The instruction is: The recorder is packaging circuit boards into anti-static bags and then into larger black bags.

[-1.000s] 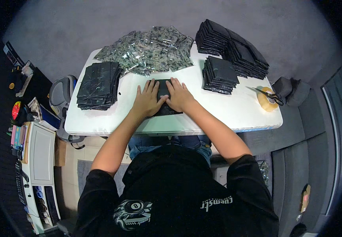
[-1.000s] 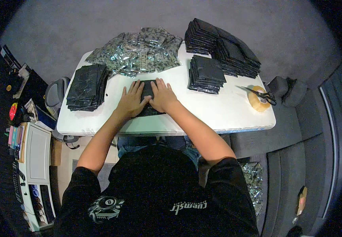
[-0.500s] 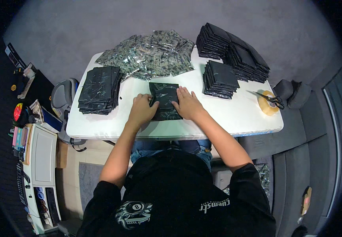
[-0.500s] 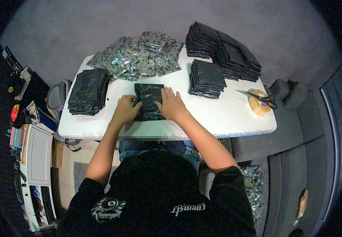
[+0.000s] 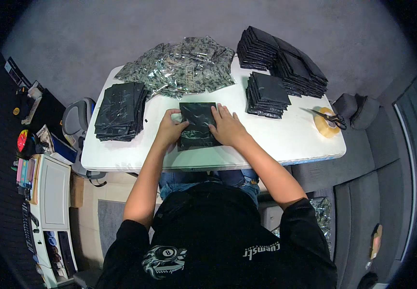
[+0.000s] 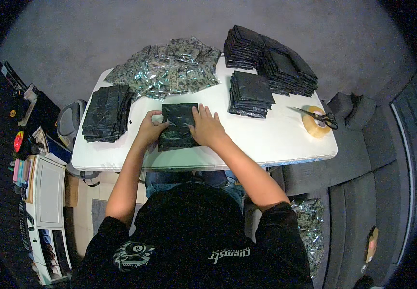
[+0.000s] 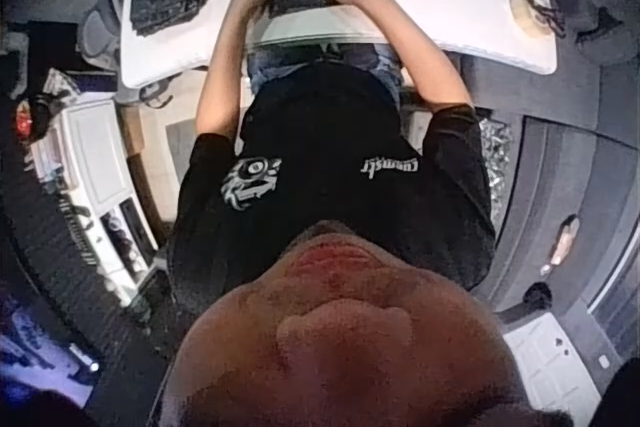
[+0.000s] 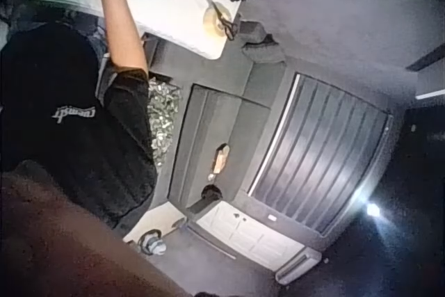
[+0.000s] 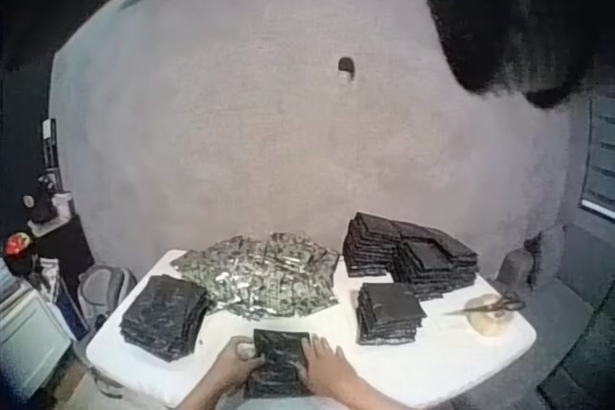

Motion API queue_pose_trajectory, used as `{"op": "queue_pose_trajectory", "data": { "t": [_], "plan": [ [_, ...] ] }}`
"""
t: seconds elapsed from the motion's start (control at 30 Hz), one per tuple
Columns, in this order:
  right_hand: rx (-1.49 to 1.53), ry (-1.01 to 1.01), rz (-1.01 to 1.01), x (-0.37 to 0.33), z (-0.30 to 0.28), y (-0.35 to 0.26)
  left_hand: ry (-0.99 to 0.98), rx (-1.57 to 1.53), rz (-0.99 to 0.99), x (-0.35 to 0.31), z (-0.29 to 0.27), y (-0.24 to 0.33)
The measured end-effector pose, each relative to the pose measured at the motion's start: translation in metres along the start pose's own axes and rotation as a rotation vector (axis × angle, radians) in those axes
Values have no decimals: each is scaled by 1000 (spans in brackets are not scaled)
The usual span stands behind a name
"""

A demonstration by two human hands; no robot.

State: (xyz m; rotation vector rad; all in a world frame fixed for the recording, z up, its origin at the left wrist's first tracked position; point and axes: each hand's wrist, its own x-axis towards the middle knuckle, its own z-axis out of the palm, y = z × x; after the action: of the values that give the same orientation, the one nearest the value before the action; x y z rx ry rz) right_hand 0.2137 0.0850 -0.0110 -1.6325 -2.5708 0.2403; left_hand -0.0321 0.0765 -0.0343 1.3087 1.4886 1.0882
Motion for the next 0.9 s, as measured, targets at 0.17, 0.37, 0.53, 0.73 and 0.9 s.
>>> {"op": "queue_pose_trajectory", "data": {
  "t": [0.17,0.37,0.53,0.73,0.9],
  "plan": [
    [-12,-11,-170,3,8,2,89,-132,-48,6,5,-4],
    [-22,-78,-165,3,-9,7,76,475,107,6,-7,7],
    [-119,-129,-23,6,-31,-8,137,911,394,-21,1,47],
    [-21,27,-195,30,11,-1,-101,1094,481,-9,22,6],
    [-35,-91,-165,27,-1,5,-12,1108,370,-30,3,-4]
  ]
}}
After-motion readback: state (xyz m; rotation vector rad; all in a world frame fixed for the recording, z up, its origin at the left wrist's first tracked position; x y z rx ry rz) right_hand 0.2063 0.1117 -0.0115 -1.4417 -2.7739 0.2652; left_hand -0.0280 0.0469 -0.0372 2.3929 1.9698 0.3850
